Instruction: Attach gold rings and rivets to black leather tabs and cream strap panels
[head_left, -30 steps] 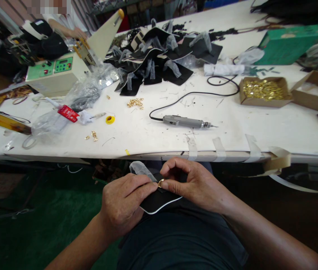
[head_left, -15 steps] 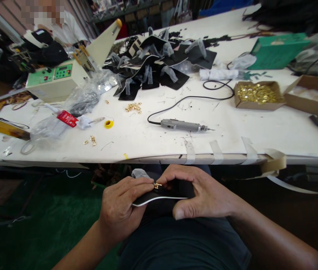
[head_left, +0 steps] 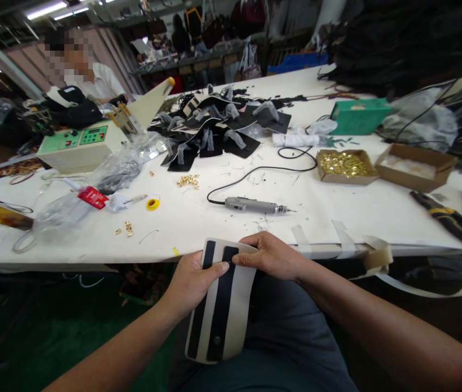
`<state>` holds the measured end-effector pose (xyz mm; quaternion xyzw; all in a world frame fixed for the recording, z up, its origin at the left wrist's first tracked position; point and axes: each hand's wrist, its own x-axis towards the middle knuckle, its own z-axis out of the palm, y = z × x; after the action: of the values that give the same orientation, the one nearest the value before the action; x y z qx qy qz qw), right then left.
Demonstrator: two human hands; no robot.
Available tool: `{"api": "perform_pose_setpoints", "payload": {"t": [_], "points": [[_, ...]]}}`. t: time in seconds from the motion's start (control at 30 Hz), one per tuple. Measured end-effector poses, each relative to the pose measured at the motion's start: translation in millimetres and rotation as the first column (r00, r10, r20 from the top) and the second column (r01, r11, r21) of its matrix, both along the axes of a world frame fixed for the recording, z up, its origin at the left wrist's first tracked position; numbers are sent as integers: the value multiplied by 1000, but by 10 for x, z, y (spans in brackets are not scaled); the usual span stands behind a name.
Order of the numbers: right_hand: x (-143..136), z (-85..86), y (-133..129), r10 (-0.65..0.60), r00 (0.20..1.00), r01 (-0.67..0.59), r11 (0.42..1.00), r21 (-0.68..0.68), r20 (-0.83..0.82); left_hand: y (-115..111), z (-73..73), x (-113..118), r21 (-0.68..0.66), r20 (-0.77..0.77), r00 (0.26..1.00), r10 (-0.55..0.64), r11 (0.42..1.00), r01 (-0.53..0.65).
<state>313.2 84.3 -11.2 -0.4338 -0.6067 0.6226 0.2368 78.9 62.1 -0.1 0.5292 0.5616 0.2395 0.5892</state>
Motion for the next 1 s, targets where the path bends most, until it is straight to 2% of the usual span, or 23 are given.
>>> {"api": "perform_pose_setpoints", "payload": {"t": [0.1,0.17,0.37,0.53,0.67,0.83,0.9,1.0], "points": [[56,-46,265,11,995,-12,1000,8,97,253,-107,98,-157,101,993,58,987,-41],[64,-82,421,3,989,-2,1000,-4,150,406,-179,149,-201,126,989,83,978,-56],[22,-194,719,-34,966,33,999,9,258,760,-345,228,-230,87,993,82,971,-60],[-39,-191,813,-31,921,16,999,40,388,967,-421,231,-240,0,1000,-2,971,2],[-107,-165,835,-28,837,-27,995,93,547,1096,-456,212,-149,-141,985,-98,986,77],[-202,-214,815,-72,764,-26,990,142,641,1155,-476,180,54,-385,907,-173,976,209],[-230,-249,807,-93,743,-23,986,164,663,1136,-486,165,158,-466,874,-139,959,237],[-259,-281,800,-120,722,-16,982,190,682,1075,-521,135,338,-529,848,-23,911,235]]}}
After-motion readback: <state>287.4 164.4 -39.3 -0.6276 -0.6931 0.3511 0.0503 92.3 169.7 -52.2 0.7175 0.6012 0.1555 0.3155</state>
